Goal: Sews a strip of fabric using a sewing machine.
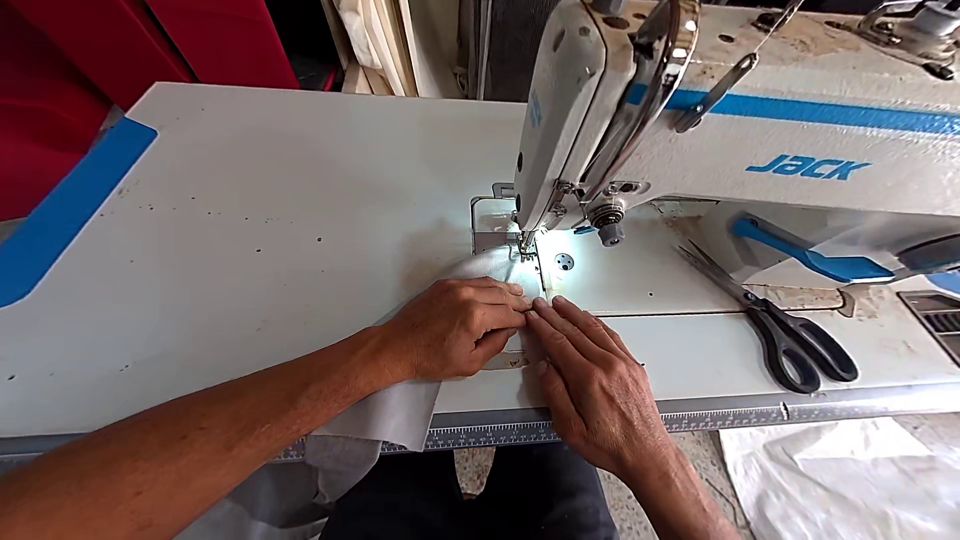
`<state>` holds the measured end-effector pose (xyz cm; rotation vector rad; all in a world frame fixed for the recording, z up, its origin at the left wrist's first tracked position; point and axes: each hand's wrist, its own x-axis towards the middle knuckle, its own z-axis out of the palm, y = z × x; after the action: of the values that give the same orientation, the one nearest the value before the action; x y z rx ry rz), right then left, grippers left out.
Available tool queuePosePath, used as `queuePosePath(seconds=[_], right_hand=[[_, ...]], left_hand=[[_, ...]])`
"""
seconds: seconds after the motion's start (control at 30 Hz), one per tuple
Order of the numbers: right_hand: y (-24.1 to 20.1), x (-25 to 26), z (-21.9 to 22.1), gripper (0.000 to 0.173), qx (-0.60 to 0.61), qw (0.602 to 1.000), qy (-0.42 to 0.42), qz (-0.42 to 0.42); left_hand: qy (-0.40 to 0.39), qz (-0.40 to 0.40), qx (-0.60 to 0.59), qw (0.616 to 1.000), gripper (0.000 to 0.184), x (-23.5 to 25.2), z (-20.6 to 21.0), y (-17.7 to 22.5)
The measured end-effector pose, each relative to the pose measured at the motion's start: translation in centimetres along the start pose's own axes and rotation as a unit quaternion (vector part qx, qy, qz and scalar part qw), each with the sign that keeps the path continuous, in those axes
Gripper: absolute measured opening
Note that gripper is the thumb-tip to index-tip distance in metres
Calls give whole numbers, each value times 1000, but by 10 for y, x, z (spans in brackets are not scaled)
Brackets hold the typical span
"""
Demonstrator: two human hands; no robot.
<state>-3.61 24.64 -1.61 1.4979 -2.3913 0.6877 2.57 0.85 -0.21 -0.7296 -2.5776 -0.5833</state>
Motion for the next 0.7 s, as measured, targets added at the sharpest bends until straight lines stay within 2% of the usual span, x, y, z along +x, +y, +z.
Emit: queuePosePath(seconds=[0.7], right_hand=[[14, 21, -6, 44, 13, 1000, -10, -17]], left_hand=[[6, -10, -18, 1000, 26, 4, -3, -9]])
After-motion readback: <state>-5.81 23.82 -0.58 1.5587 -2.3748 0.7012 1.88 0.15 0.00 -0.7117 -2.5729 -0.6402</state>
